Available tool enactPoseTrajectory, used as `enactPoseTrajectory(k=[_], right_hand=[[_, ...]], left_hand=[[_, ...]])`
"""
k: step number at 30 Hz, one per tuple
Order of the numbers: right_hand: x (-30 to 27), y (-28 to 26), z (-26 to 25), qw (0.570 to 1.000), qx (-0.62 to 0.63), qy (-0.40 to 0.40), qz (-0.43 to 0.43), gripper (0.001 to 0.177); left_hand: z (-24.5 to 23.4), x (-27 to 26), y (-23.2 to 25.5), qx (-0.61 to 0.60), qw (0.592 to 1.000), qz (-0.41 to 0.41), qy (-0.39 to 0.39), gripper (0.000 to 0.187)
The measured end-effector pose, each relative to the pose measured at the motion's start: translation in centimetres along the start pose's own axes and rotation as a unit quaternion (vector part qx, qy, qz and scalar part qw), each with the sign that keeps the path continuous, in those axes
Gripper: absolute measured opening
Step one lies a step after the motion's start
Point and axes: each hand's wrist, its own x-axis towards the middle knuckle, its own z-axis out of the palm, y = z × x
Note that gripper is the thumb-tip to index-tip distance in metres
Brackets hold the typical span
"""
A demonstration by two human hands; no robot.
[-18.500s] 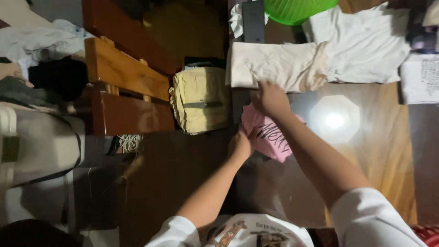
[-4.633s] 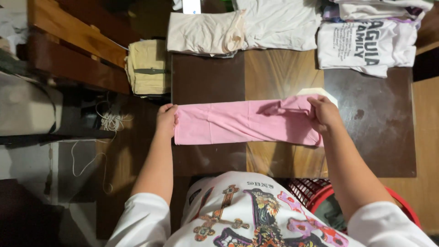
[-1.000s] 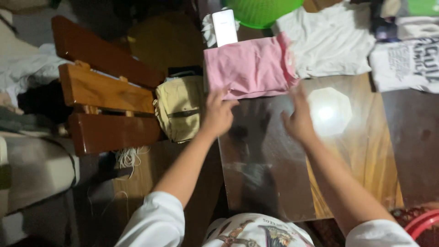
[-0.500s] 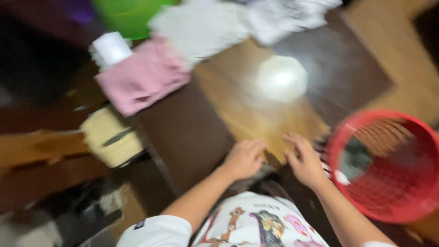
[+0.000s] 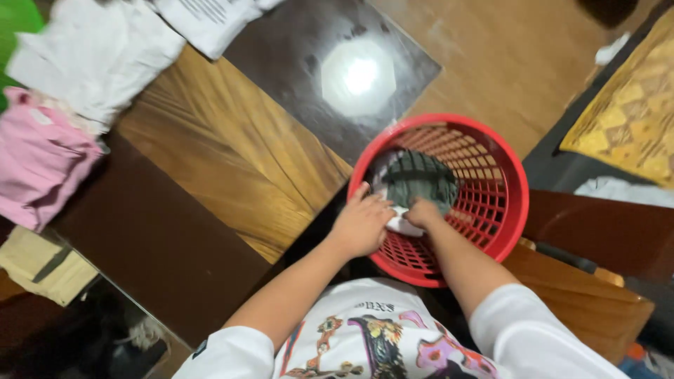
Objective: Fold several t-shirts on a dark brown wooden table and place them into a red plastic laundry basket.
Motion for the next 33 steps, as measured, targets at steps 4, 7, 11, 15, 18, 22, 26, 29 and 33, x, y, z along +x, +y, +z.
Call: enactPoseTrajectory(k=[4, 7, 11, 15, 18, 22, 26, 29, 33], right_hand=[[-6.4, -3.8, -0.3, 0.953, -0.280, -0.095, -0.064, 0.066], [-6.0, -4.0, 0.4, 0.936, -0.335, -0.091, -0.062, 0.054], [-1.3, -1.4, 1.3, 0.941, -0.258, -0.122, -0.181, 0.040], [5.2, -0.1, 0.4, 0.927, -0.192, -0.169, -0.273, 0.036], [-0.5, -8.0, -9.9, 0.891, 0.294, -0.339, -0.071, 0.040], [-13.1, -20.6, -21.3, 0.788, 0.380, -0.478, -0.075, 0.060], [-15.4, -24.9, -21.2, 0.808, 0.336, -0.439, -0.204, 0.060], [-22.8, -27.6, -20.6, 0.789, 0.414, -0.412, -0.189, 0.060], [-28.4, -30.1, -16.7, 0.771, 0.360, -0.465, -0.245, 0.060]], left_hand=[[1.2, -0.2, 0.2, 0.033, 0.998, -0.033, -0.045, 0.033], [0.5, -0.2, 0.1, 0.010, 0.999, -0.030, -0.016, 0.031], [-0.7, -0.8, 0.9, -0.074, 0.995, -0.048, 0.046, 0.024], [-2.8, -1.9, 2.0, -0.162, 0.979, -0.077, 0.097, 0.025], [-2.8, -2.6, 1.9, -0.277, 0.922, -0.247, 0.109, 0.027], [-0.4, -3.8, -1.0, -0.490, 0.785, -0.346, 0.153, 0.044], [-4.4, -5.9, 0.6, -0.711, 0.602, -0.330, 0.154, 0.052], [-7.9, -7.8, 2.6, -0.739, 0.539, -0.272, 0.299, 0.046], [-10.6, -12.0, 3.2, -0.700, 0.546, -0.213, 0.407, 0.040]])
